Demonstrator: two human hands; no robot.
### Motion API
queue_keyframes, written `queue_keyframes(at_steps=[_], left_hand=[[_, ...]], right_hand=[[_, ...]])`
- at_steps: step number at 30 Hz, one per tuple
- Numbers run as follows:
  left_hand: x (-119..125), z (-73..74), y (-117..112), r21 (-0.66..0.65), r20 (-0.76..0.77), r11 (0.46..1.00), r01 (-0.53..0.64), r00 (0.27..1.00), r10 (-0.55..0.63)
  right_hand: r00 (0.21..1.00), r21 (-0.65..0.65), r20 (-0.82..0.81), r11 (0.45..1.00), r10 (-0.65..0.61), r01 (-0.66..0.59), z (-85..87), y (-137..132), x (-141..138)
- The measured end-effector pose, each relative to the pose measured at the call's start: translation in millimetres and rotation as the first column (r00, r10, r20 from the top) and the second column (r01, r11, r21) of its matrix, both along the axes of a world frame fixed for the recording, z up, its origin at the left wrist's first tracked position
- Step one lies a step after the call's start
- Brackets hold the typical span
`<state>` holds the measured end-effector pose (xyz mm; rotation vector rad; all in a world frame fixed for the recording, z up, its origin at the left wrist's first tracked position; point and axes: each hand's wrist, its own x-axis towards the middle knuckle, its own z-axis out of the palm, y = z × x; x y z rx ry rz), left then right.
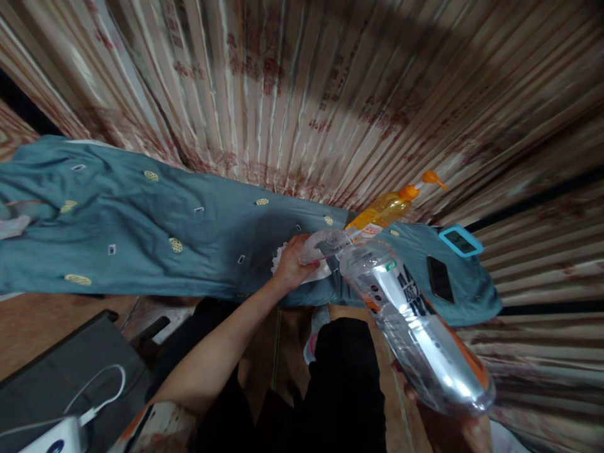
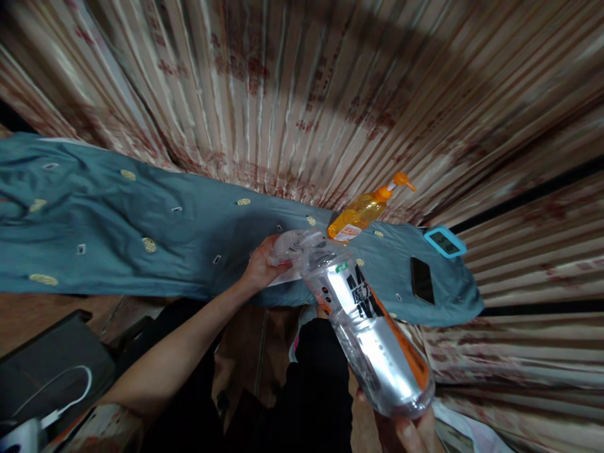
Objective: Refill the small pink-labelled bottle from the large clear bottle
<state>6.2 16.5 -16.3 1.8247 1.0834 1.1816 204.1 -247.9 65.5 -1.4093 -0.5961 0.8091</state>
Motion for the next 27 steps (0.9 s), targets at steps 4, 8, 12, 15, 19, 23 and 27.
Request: queue_keyframes(at_steps=[4, 8, 12, 15, 19, 23, 27], left_hand=[[0, -0.7, 0, 0.002, -0.006, 1.0, -0.011, 1.0, 0.011], [0, 0.1, 0, -0.008, -0.013, 1.0, -0.01, 1.0, 0.009], [0, -0.1, 0, -0.004, -0.005, 1.0, -0.008, 1.0, 0.008], [0, -0.5, 0, 0.001, -0.002, 1.0, -0.011, 1.0, 0.011], [0, 0.1, 0, 0.005, -0.004, 1.0, -0.006, 1.0, 0.006], [0, 1.2, 0, 0.018, -0.003, 1.0, -0.002, 1.0, 0.002], [-1, 2.5, 1, 0.016, -0.011, 1.0, 0.005, 1.0, -0.005]], right_hand=[[1.0, 0.006, -0.009, 1.0, -0.002, 0.002, 7.0, 0, -14], [1.0, 0.01, 0.001, 1.0, -0.013, 0.013, 9.0, 1, -17], [1.0, -0.011, -0.021, 1.0, -0.023, 0.022, 7.2, 1, -10], [0.997, -0.019, -0.054, 0.999, -0.047, 0.046, 5.2, 0, -6], [0.998, 0.005, -0.046, 0.999, -0.046, 0.046, -1.5, -3, -4], [0.994, 0.003, -0.052, 0.995, -0.101, 0.101, -4.8, -4, -5], [0.996, -0.026, -0.039, 0.997, -0.079, 0.078, 6.1, 3, -11]])
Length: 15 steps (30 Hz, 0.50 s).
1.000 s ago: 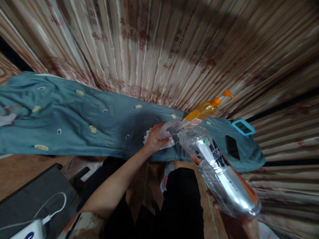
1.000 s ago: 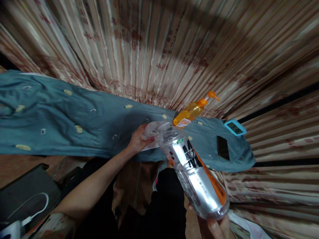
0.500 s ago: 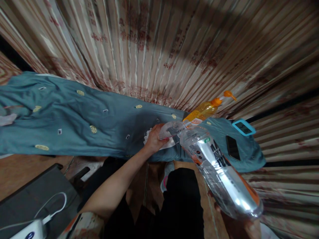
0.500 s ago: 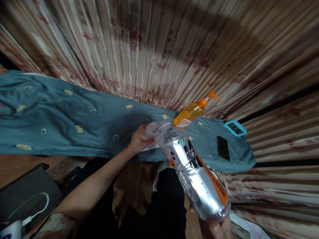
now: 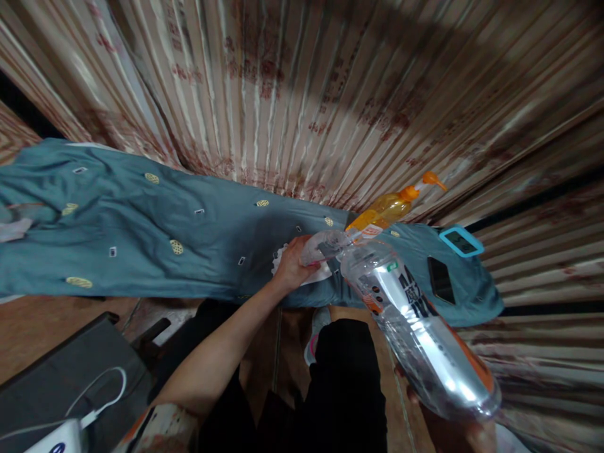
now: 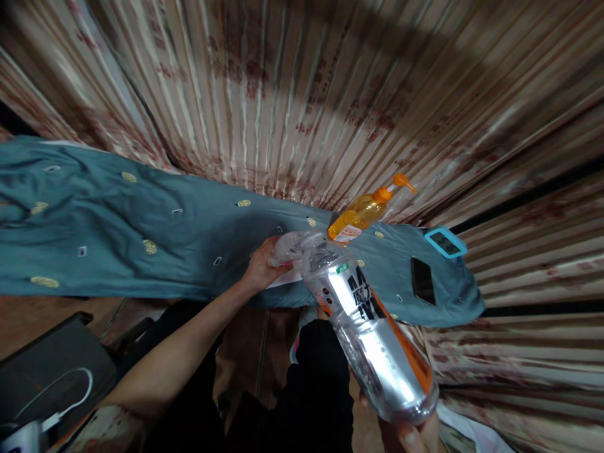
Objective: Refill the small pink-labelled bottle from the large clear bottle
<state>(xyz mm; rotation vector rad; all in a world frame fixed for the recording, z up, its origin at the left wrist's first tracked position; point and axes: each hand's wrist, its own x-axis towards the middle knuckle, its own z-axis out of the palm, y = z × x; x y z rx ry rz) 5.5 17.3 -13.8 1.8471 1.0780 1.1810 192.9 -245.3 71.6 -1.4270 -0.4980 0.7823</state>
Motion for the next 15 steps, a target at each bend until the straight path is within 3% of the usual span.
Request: queue_keyframes(at_steps=[4, 15], left_hand=[[-1.0, 1.7, 0.8, -0.017, -0.01, 1.0, 0.014, 1.0, -0.015], [-2.6, 1.9, 1.8, -0.037, -0.001, 0.999, 0.039, 0.999, -0.039]], right_hand=[[0.998, -0.006, 0.059, 1.0, -0.003, 0.004, 9.1, 0.6, -9.9], [0.995, 0.041, 0.102, 0.999, 0.018, -0.023, 5.7, -5.4, -10.3]])
